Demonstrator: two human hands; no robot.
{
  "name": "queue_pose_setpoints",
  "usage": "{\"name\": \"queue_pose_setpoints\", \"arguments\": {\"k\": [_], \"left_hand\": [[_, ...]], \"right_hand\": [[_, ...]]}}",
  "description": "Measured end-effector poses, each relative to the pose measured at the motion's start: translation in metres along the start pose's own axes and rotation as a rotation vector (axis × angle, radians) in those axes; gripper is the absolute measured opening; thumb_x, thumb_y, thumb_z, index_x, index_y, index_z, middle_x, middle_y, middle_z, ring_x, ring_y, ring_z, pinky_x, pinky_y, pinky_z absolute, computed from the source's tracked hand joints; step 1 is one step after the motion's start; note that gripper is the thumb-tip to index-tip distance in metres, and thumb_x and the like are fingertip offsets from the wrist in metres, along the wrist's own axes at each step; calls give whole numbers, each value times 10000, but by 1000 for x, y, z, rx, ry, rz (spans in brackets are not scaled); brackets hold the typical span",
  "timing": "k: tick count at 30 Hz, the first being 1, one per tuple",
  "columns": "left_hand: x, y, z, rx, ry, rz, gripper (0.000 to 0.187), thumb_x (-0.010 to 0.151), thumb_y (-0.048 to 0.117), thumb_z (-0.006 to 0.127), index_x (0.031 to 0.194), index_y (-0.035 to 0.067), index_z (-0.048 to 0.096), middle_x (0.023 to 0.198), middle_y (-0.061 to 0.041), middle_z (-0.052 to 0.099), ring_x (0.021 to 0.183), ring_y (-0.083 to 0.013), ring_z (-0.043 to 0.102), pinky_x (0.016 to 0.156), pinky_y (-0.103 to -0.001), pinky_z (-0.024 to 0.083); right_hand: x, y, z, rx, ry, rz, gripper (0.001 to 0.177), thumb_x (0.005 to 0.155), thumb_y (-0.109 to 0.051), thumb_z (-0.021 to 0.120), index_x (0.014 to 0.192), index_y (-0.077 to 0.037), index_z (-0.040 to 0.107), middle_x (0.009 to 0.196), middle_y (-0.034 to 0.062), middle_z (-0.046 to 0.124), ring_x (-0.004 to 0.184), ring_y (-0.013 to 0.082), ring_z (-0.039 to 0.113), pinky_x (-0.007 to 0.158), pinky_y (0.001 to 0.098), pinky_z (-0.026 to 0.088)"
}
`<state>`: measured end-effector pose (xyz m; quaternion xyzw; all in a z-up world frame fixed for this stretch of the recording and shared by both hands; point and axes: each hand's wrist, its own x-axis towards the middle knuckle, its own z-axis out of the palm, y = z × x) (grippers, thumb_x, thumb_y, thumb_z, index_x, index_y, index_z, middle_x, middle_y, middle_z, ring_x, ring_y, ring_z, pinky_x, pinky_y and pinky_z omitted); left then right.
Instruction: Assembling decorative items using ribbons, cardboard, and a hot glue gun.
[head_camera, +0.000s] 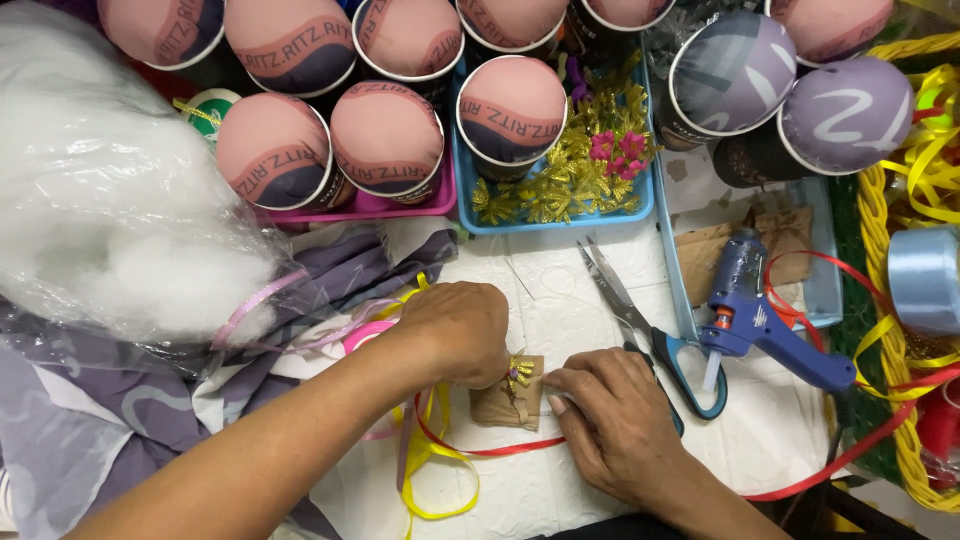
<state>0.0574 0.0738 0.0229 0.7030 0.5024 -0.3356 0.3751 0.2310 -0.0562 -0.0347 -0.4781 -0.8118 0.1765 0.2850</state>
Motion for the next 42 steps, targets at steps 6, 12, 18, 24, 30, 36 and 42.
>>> {"name": "queue_pose_setpoints", "arguments": {"k": [6,12,18,24,30,36,42], "left_hand": [[1,2,2,8,-1,-20,274,734,95,634,988,75,735,1020,-136,757,1000,-335,718,802,-393,584],[0,3,2,11,3,-25,314,754,128,662,1057,76,731,1080,-143,752,1055,-338,708,848,-398,581],[-1,4,3,-1,12,-50,258,761,121,668,1007,90,739,1045,-126,756,1027,-328,711,815,-391,581],[2,2,8,-5,34,-34,274,784,185,689,1038,90,728,1072,-127,751,1046,-328,702,829,-398,573],[-1,1,8,-36,52,-39,247,760,153,648,978,79,739,1009,-139,758,987,-352,710,784,-405,570],[-4,-10,13,-125,128,30,251,819,306,601,667,120,673,840,-164,727,822,-396,653,695,-467,509],[-6,-18,17,-173,137,73,311,855,345,571,649,123,639,820,-156,722,822,-387,640,717,-482,490]], "right_hand": [[0,1,1,-4,-5,3,138,948,-141,596,1059,-92,660,968,88,633,812,272,599,752,406,439],[1,1,2,-5,9,-1,128,944,-128,597,1045,-87,664,960,90,632,802,263,592,741,398,429],[-2,3,5,-23,9,-1,137,941,-139,595,1055,-100,661,976,78,632,807,259,592,758,397,421],[-1,2,4,-16,5,8,130,938,-140,599,1045,-109,665,972,66,634,808,248,590,763,390,419],[-1,3,5,-19,12,6,142,947,-146,586,1058,-110,665,973,70,630,814,251,592,756,398,417],[-1,4,6,-28,2,2,149,944,-144,583,1061,-117,671,961,72,628,796,255,587,729,398,409],[1,1,6,-31,14,3,140,946,-134,593,1064,-104,663,963,64,632,801,246,588,745,395,410]]}}
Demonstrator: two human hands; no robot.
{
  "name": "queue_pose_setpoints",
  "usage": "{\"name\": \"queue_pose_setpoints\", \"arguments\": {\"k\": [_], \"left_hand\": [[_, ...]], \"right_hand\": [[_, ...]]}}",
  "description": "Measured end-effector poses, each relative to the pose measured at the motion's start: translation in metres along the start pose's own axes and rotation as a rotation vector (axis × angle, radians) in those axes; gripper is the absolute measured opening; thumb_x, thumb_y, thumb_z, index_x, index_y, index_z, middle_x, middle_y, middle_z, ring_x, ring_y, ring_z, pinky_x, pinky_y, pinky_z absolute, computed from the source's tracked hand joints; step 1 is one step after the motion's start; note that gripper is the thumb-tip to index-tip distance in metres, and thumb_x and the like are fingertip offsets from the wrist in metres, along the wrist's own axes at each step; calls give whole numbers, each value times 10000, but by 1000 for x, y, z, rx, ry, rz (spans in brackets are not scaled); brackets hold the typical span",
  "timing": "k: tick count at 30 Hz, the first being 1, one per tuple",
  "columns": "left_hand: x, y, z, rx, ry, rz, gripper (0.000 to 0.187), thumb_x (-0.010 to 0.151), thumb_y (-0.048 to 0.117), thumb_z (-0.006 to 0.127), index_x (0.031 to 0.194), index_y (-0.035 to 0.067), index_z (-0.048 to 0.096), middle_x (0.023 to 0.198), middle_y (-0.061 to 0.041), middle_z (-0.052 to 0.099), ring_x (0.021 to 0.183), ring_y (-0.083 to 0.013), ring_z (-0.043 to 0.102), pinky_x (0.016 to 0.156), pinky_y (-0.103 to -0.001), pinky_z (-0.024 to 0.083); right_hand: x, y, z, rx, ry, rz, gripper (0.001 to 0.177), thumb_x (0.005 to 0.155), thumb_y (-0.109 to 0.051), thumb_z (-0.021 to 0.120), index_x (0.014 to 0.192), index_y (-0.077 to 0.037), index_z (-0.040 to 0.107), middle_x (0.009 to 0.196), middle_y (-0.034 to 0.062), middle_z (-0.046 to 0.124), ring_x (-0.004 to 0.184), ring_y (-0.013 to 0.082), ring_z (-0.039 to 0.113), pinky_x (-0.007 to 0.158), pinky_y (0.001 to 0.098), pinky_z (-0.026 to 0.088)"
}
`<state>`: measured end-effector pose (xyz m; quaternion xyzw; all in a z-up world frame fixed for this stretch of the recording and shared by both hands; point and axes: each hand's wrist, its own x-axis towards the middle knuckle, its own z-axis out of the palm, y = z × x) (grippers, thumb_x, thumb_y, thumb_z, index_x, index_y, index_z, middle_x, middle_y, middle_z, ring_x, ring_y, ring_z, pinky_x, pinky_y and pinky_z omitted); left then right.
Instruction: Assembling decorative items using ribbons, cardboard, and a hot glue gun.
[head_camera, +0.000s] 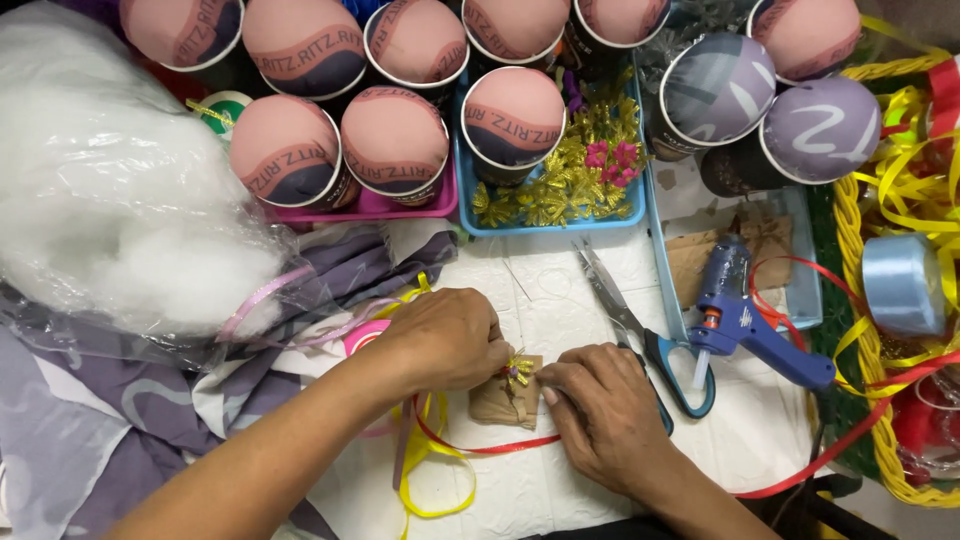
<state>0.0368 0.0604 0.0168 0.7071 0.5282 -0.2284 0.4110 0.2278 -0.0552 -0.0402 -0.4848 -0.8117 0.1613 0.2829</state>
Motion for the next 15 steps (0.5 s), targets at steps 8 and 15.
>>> {"name": "queue_pose_setpoints", "arguments": {"k": [8,15], "left_hand": [[-16,-18,17,-106,239,67,207,870,325,575,926,206,735,940,-113,766,937,-410,672,801,-532,488],[-14,-32,43,-134,336,207,486,834,254,699,1305,243,583,1226,-83,607,1119,-361,624,894,-545,485]], "right_hand": [[-1,1,2,-22,-27,16,146,952,-154,584,1065,-112,667,968,64,640,818,253,595,753,403,414],[-2,-1,5,-30,-7,43,165,954,-157,590,1086,-85,657,971,67,669,853,237,616,765,382,427]]}}
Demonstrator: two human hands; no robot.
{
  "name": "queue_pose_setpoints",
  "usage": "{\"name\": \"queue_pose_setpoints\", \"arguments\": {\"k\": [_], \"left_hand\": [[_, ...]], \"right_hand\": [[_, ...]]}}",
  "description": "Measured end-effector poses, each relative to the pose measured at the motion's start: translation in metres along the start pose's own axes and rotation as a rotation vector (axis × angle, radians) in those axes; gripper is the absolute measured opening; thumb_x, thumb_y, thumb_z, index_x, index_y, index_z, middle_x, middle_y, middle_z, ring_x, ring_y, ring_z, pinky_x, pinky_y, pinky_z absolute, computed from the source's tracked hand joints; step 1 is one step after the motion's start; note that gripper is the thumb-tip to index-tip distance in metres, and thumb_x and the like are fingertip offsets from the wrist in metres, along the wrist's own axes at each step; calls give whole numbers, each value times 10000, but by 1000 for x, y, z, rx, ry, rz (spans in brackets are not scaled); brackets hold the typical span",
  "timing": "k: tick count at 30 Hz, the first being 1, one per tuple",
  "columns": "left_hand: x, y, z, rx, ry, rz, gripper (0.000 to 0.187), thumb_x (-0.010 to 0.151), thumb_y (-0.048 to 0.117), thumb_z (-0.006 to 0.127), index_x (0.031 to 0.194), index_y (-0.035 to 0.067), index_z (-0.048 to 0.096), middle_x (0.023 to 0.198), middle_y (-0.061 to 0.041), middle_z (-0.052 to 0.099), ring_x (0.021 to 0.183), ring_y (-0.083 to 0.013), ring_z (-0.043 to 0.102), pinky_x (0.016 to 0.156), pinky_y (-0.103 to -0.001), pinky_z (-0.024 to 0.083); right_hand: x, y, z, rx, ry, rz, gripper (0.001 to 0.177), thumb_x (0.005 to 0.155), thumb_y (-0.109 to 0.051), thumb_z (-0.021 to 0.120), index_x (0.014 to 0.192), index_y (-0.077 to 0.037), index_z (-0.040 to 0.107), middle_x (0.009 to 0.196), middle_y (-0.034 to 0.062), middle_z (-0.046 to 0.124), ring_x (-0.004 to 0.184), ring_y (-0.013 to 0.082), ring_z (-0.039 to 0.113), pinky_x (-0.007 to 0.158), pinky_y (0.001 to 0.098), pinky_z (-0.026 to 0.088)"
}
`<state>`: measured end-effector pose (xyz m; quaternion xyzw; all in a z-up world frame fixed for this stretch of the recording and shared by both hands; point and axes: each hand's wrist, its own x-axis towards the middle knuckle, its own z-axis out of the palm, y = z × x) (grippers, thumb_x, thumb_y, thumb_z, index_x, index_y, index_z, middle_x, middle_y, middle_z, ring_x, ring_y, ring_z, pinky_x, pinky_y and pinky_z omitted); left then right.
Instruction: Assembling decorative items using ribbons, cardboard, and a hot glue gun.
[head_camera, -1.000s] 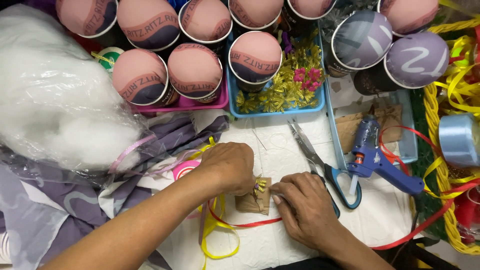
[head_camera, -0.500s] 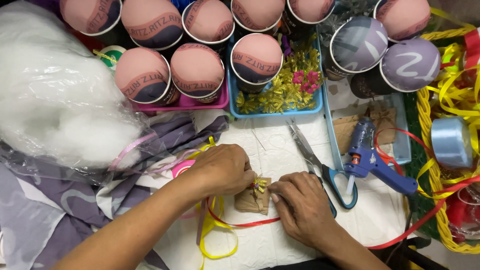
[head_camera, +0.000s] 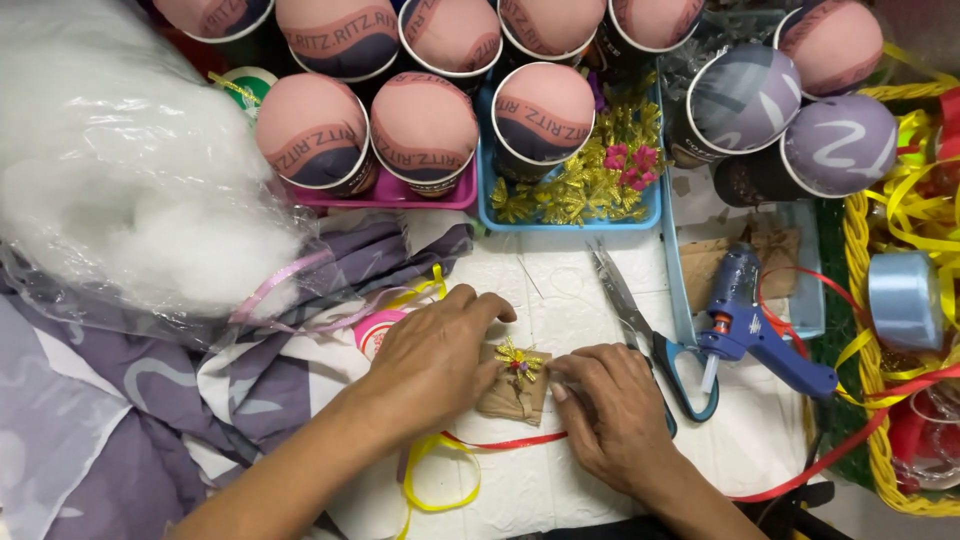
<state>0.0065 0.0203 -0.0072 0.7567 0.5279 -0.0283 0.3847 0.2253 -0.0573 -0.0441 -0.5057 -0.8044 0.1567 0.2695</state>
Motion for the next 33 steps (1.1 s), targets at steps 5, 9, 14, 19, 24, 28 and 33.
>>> {"name": "queue_pose_setpoints", "arguments": {"k": [5,9,14,19,24,28,33], "left_hand": [[-1,-10,23,-2,60,59,271,855,257,717,1118,221,660,1096,-72,564,1031,-345,618,801,-545,496],[-6,-12,32,-7,79,78,138,892,286,697,944,158,694,1034,-75,570,1007,-327,593,798,-509,497],[-15,-9,37,-2,73,74,143,897,290,669,893,155,714,1010,-65,581,992,-319,587,772,-514,494],[-20,-11,42,-56,117,83,125,886,312,689,884,188,676,974,-35,598,962,-294,597,749,-500,493],[-22,-13,37,-387,214,198,73,792,206,672,849,168,648,854,-16,701,768,-248,664,695,-401,484],[-25,-11,30,-627,196,208,26,794,166,688,809,157,670,782,34,726,689,-124,661,656,-295,509],[-26,-10,29,-720,204,210,27,793,135,712,804,147,690,771,47,735,691,-81,653,645,-256,524]], "right_hand": [[-1,0,1,-39,-15,-3,240,960,-154,588,1182,-106,664,971,72,652,857,235,604,764,386,434],[-2,2,2,-68,-27,-27,272,949,-145,618,1212,-143,687,964,60,634,839,231,587,763,400,430],[0,-3,0,-63,-17,-38,258,964,-132,606,1209,-126,686,969,67,634,859,230,602,784,394,436],[-1,-2,2,-32,6,-21,229,953,-124,594,1163,-101,681,992,73,656,895,226,625,808,380,439],[-5,-6,-1,0,39,23,267,959,-152,614,1203,-50,653,1082,123,646,1007,266,631,898,356,471],[2,-18,-12,135,12,80,381,1002,-179,510,1341,-24,590,1175,145,646,971,233,651,899,335,514],[11,-27,-17,365,-79,201,348,1032,-246,440,1196,-25,653,1045,109,680,959,219,657,843,315,524]]}}
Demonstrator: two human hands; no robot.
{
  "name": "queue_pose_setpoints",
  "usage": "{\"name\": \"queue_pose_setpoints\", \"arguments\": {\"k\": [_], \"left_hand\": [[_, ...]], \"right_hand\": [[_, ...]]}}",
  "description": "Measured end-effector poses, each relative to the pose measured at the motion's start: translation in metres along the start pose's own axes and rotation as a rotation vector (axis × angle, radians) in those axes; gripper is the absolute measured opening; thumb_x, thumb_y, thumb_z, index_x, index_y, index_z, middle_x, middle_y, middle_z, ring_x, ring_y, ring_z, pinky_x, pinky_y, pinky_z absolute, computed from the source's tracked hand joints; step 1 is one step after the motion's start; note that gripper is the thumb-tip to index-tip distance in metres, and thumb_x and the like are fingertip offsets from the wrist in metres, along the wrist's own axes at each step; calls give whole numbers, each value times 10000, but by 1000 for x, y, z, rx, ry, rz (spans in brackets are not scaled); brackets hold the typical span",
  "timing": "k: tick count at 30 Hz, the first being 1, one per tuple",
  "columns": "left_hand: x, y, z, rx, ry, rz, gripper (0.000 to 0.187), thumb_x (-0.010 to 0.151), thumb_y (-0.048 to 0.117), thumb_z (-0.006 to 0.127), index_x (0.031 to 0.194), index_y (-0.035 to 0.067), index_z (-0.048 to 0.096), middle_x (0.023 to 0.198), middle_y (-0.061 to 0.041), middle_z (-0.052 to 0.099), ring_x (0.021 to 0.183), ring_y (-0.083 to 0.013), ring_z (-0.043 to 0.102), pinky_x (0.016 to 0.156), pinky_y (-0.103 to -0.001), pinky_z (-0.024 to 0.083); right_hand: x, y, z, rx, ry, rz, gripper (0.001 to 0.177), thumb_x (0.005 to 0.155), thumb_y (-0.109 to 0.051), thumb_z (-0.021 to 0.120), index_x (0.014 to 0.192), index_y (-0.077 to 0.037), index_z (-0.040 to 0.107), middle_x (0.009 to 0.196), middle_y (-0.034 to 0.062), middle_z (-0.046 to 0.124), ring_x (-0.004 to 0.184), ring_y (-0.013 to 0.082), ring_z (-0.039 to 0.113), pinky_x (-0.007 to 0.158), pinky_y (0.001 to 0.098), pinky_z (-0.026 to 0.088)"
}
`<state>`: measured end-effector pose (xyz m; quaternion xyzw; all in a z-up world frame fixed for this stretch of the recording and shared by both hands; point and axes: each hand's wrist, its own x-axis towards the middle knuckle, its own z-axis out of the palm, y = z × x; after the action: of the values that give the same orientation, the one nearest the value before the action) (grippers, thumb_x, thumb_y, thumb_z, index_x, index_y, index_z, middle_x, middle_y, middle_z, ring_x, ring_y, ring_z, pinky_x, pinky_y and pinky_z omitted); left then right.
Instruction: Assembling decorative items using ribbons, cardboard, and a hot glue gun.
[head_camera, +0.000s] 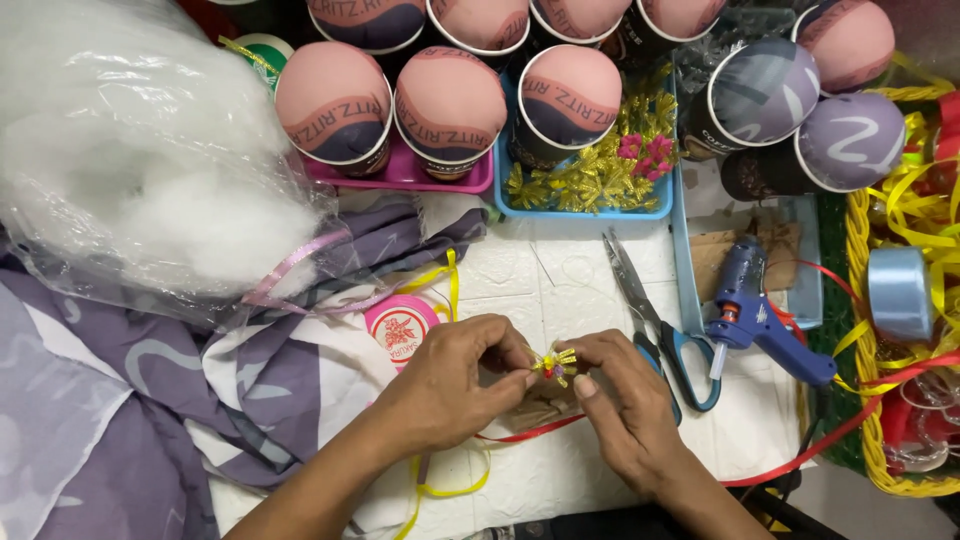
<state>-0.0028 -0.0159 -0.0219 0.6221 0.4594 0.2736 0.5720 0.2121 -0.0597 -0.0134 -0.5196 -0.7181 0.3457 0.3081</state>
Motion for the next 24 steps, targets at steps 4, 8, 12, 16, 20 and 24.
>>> {"name": "queue_pose_setpoints", "arguments": {"k": [4,8,12,16,20,24], "left_hand": [[-1,-3,2,28,18,8,30,804,175,715,809,163,688,770,50,722,694,-93,650,635,-269,505],[-1,-2,0,73,115,216,108,854,189,732,915,129,666,859,-5,688,761,-155,642,689,-305,491],[-5,0,0,58,135,331,326,886,228,725,1170,104,624,1039,-45,685,916,-174,670,745,-302,516],[-10,8,2,20,89,355,443,862,250,784,1238,100,604,1038,-56,678,931,-181,674,785,-300,518],[-9,6,7,35,138,411,341,903,162,685,1215,75,578,1022,-80,658,928,-208,662,836,-323,527],[-9,4,11,73,175,428,245,907,102,642,1143,70,586,995,-68,657,893,-210,668,806,-318,533]], "right_hand": [[4,-1,4,0,21,-44,264,1026,-207,480,1035,-7,652,989,121,656,942,234,651,843,331,511],[5,0,4,-78,96,-77,186,995,-163,556,1023,-51,702,1071,130,616,1008,231,615,917,355,485],[7,-5,4,-121,128,-92,169,1000,-176,543,964,-68,668,1064,99,634,986,227,597,909,361,454],[11,-10,8,-109,103,-131,181,1002,-161,533,940,-47,659,983,100,654,949,229,597,857,346,453],[11,-10,12,-63,79,-131,164,1012,-151,517,937,-51,624,913,86,657,879,221,620,805,328,482],[11,-7,14,-62,68,-140,179,1024,-143,493,926,-47,608,884,76,665,826,219,618,782,339,469]]}}
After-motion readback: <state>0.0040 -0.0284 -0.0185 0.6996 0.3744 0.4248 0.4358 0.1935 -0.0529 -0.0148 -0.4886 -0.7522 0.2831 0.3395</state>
